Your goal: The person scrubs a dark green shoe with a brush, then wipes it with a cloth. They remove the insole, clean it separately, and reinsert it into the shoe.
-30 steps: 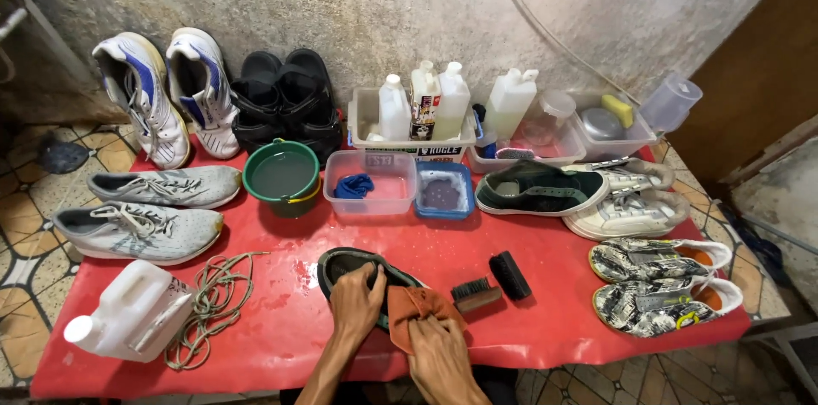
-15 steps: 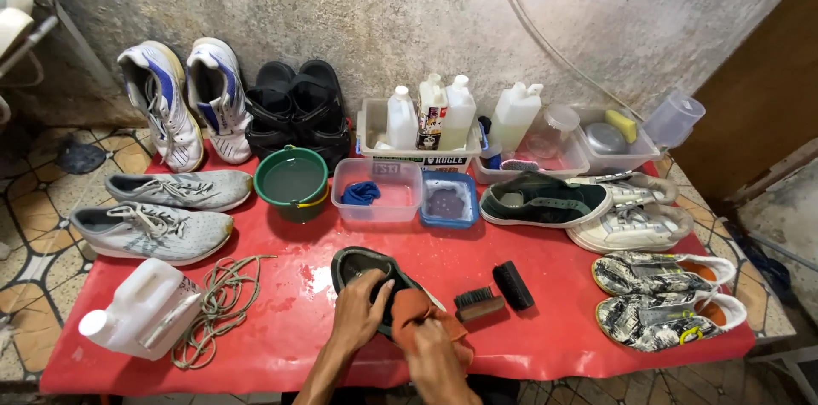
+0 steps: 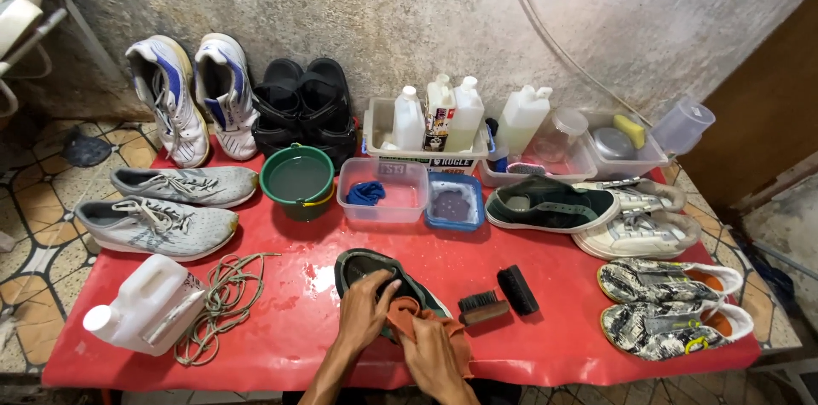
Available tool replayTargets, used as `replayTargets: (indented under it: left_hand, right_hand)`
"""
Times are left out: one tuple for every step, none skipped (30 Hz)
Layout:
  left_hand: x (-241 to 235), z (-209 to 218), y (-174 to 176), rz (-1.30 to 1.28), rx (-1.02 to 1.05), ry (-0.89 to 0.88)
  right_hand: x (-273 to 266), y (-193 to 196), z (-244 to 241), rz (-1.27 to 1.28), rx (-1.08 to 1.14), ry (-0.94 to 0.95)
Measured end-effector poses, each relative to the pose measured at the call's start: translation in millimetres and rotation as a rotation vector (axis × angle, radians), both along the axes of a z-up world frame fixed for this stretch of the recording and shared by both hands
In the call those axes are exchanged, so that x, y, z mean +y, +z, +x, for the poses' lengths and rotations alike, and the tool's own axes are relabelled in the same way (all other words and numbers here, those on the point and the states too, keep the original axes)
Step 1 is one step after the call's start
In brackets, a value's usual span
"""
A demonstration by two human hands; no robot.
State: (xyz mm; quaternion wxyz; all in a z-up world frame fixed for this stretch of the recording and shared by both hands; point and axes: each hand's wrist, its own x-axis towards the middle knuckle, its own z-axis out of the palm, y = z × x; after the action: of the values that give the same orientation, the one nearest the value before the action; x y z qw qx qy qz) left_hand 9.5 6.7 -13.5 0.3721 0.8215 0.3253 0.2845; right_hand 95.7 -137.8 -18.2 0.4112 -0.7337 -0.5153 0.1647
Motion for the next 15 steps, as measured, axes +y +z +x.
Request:
replayTargets:
  left_hand:
    - [-1,-1,-1,0.000,-0.017,-0.012]
    - [-2,-2,-2,0.000,-0.035,-0.023]
    - [-3,-1,-7,-0.004,-0.033,-0.025]
    - [-4,0,-11,-0.007,-0.027,-0.009]
    - [-2,2,-13,-0.004,-0.026,0.012]
    - [-1,0,-10,-0.001,-0.030,0.016]
    - [-2,-1,-7,-0.001,-0.037,0.003]
    - [-2,-3,-4,-0.001,-0.044,-0.010]
    - [-2,-2,-5,-0.005,-0.045,-0.006]
    - [-2,-2,-5,-0.007,-0.027,-0.004]
    - [-2,0,-5,-0.007,-0.010,-0.006]
    - [-1,0,-4,-0.010,-0.012,-0.006]
    - [-1,0,-4,-0.006,-0.012,-0.005]
    - [-1,1,-3,-0.003,-0.013,-0.003]
    - [-2,0,-3,-0.006,-0.014,-0.002]
  right_hand:
    - [-2,-5,-2,-0.070,-0.049,-0.014]
    - [-4,-9,-5,-0.140,-0.098,-0.027]
    - [-8,-3,-6,-0.144,-0.096,-0.029]
    - [-11,3,-8,-0.157,-0.103,-0.035]
    - [-11,10,-8,-0.162,-0.116,-0.037]
    - [-14,21,-6,-0.159,-0.120,-0.034]
    - [-18,31,-5,-0.330,-0.091,-0.058]
    - [-22,41,-4,-0.500,-0.062,-0.082]
    - [-32,22,5,-0.504,-0.063,-0.078]
    - [-42,4,14,-0.395,-0.029,-0.131]
    - [-53,-15,23,-0.283,0.006,-0.188]
    - [-61,-27,33,-0.286,0.004,-0.189]
    - [-71,-40,43,-0.410,0.135,-0.325]
    - [-81,-52,54,-0.529,0.266,-0.466]
    - [-84,-42,57,-0.532,0.264,-0.465]
